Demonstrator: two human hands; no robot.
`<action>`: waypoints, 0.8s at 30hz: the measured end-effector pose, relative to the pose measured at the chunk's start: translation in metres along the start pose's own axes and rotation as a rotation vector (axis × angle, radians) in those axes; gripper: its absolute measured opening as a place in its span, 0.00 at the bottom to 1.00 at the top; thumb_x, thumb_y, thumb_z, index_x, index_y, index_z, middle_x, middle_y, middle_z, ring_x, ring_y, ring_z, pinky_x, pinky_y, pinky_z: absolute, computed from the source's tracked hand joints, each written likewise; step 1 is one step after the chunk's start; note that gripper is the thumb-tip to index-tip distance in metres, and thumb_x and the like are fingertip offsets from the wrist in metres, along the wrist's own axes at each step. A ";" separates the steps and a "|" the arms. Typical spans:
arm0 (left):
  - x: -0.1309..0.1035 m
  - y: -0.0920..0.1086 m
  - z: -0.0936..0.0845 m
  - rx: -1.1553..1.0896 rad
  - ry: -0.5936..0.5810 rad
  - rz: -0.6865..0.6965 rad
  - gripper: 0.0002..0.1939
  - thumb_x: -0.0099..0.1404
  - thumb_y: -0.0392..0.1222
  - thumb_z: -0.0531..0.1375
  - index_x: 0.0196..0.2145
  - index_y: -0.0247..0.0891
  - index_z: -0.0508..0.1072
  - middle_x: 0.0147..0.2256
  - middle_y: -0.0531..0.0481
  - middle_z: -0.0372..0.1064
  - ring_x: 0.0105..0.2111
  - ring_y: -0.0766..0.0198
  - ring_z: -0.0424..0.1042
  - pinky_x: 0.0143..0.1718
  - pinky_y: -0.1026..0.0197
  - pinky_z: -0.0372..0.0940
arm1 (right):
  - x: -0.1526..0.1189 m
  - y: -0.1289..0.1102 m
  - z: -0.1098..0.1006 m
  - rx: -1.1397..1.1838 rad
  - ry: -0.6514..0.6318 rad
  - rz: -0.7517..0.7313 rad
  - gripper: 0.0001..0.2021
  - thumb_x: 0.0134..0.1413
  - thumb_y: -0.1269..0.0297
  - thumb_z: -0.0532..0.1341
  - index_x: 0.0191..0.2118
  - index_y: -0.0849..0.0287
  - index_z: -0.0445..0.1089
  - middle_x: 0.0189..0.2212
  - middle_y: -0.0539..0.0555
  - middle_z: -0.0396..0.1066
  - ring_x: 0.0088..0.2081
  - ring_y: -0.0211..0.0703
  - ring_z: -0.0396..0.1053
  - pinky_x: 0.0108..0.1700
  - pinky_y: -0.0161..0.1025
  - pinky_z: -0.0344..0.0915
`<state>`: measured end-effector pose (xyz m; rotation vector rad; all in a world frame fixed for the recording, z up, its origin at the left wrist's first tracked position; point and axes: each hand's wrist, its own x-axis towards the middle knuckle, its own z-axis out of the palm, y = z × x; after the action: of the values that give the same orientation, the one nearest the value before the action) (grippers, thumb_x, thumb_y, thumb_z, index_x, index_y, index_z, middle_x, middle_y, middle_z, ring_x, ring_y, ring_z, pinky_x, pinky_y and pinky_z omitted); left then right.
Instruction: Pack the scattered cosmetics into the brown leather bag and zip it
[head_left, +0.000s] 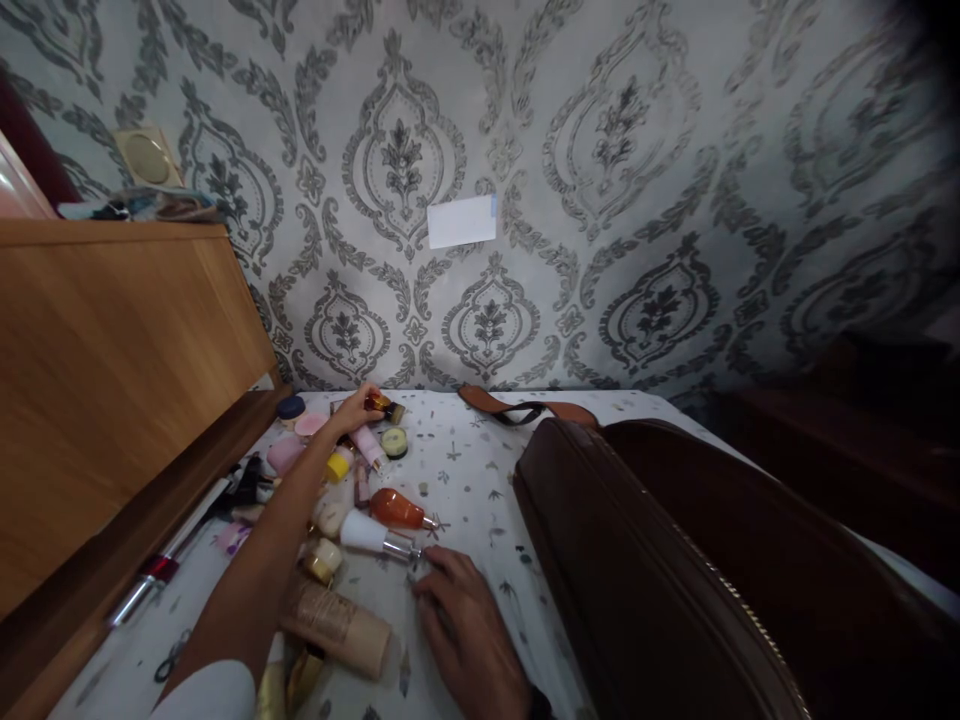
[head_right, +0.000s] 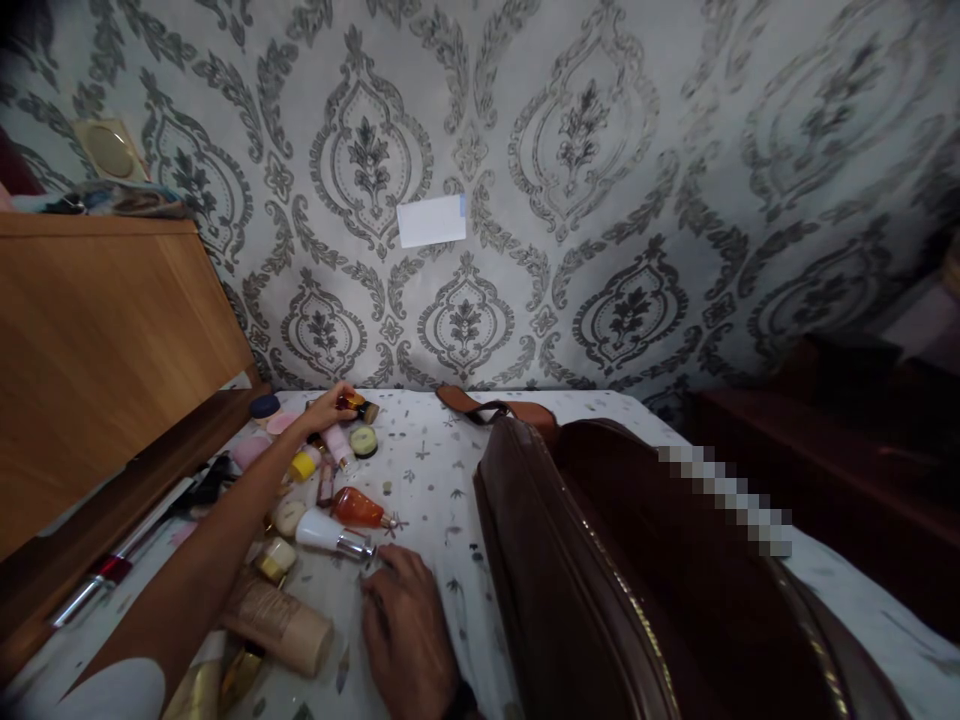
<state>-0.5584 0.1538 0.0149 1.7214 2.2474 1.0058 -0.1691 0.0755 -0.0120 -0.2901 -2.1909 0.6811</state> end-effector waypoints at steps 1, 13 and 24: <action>0.000 0.000 0.001 0.002 0.005 -0.005 0.22 0.54 0.43 0.63 0.46 0.40 0.64 0.40 0.53 0.71 0.40 0.60 0.71 0.43 0.58 0.66 | 0.000 -0.001 0.000 0.001 -0.003 -0.001 0.16 0.50 0.83 0.54 0.39 0.57 0.69 0.47 0.58 0.72 0.50 0.47 0.70 0.50 0.42 0.70; 0.003 0.025 -0.002 0.214 -0.034 0.033 0.15 0.58 0.45 0.59 0.44 0.42 0.72 0.46 0.46 0.71 0.49 0.50 0.68 0.54 0.47 0.60 | 0.001 -0.002 0.001 0.004 -0.057 0.063 0.14 0.50 0.83 0.55 0.37 0.58 0.70 0.45 0.59 0.73 0.48 0.49 0.71 0.49 0.45 0.70; 0.019 0.038 -0.005 0.166 0.096 -0.001 0.15 0.66 0.40 0.59 0.50 0.40 0.74 0.53 0.46 0.70 0.56 0.54 0.66 0.60 0.47 0.60 | 0.002 -0.003 0.000 0.004 -0.075 0.097 0.14 0.52 0.82 0.54 0.37 0.58 0.71 0.46 0.58 0.73 0.49 0.48 0.71 0.50 0.45 0.70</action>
<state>-0.5360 0.1735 0.0459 1.7711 2.4545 0.9447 -0.1700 0.0740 -0.0095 -0.3764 -2.2578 0.7604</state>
